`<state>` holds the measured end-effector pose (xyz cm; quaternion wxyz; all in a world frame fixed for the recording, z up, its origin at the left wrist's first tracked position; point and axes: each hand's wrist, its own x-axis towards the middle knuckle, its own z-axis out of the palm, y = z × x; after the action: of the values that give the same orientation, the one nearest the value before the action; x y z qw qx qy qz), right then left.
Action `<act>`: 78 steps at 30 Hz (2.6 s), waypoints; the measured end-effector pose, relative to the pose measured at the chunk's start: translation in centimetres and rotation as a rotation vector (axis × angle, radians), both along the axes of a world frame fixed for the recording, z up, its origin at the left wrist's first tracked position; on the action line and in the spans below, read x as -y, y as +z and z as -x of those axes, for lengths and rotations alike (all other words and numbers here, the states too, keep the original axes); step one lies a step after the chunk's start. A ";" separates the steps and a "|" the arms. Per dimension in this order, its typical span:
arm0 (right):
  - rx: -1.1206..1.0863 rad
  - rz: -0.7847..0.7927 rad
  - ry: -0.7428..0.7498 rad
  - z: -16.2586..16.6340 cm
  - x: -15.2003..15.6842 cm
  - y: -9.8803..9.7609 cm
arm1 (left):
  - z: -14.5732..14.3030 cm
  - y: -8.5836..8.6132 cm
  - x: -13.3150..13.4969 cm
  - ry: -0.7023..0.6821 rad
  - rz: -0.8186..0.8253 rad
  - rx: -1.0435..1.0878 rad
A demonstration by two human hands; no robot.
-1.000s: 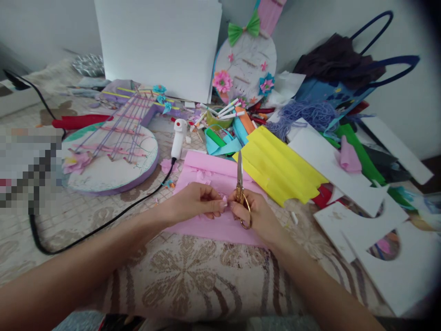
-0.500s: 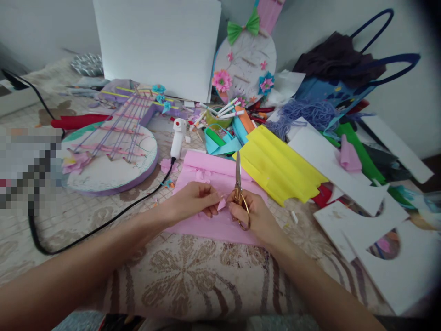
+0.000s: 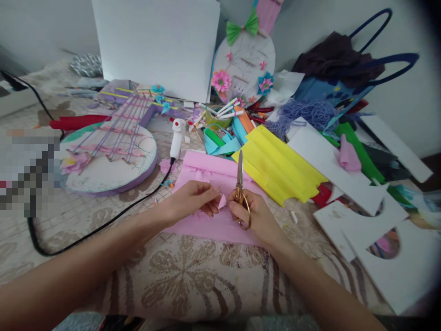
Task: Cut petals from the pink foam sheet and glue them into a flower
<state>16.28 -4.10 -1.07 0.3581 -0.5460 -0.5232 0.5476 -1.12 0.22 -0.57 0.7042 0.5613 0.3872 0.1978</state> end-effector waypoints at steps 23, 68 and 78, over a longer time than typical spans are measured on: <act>0.022 -0.037 0.061 0.2 0.4 -0.3 | -0.1 0.0 0.1 0.007 -0.108 -0.008; 0.283 -0.110 0.267 -0.6 0.8 -0.2 | 1.7 0.4 -2.1 0.072 0.072 0.261; 0.275 -0.076 0.278 -0.6 0.8 -0.2 | 1.8 0.7 -2.1 0.071 0.100 0.261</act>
<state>16.92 -4.93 -1.23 0.2243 -0.5243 -0.6580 0.4918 -2.92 2.30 0.11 0.7682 0.4810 0.3214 0.2745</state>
